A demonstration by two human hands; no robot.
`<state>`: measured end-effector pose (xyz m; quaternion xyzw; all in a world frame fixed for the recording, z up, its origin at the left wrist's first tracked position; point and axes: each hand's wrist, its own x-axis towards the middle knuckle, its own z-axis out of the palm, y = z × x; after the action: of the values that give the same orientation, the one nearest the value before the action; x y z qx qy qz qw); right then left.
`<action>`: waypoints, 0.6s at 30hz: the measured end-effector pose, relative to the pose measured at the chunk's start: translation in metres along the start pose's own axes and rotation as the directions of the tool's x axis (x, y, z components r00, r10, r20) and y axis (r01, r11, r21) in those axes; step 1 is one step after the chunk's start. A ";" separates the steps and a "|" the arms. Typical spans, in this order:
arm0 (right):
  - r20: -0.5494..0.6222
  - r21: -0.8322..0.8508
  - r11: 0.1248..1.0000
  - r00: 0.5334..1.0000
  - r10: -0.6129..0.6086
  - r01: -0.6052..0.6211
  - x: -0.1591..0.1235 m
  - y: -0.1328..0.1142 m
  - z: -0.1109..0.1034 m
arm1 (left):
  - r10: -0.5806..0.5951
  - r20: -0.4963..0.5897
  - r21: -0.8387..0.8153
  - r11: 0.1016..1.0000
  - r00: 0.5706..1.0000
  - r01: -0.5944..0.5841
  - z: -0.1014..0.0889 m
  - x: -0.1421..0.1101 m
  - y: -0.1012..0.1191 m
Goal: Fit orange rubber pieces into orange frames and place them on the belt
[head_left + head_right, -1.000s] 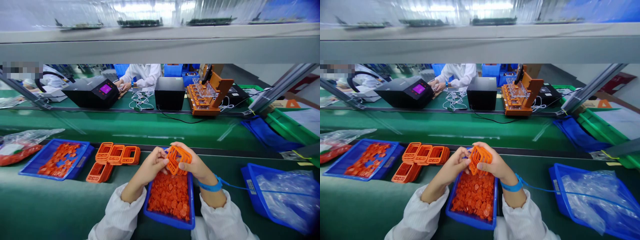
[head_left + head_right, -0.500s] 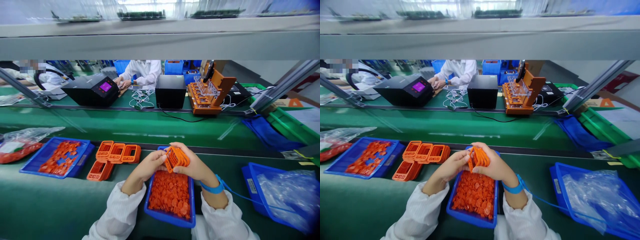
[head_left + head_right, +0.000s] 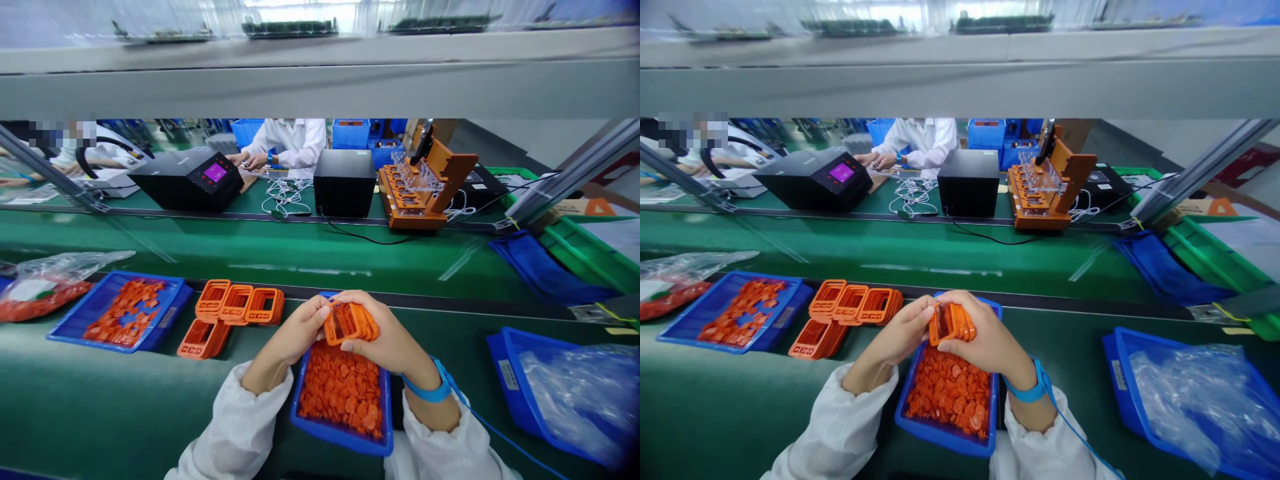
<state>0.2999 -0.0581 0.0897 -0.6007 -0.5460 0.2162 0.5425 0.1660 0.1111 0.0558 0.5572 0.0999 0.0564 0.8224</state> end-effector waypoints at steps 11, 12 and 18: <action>0.041 0.075 0.995 0.997 -0.069 0.066 0.002 0.000 0.003 | -0.084 0.175 0.155 0.986 0.981 0.057 -0.021 -0.009 0.021; 0.037 0.075 0.995 0.998 -0.060 0.057 0.003 0.000 0.004 | -0.081 0.175 0.161 0.986 0.981 0.052 -0.022 -0.008 0.022; 0.016 0.071 0.996 0.999 -0.050 0.049 0.003 0.001 0.005 | -0.021 0.160 0.158 0.987 0.987 -0.004 -0.015 -0.005 0.013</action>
<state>0.2970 -0.0535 0.0882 -0.5657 -0.5573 0.2270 0.5638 0.1577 0.1287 0.0631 0.6229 0.0394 -0.0006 0.7813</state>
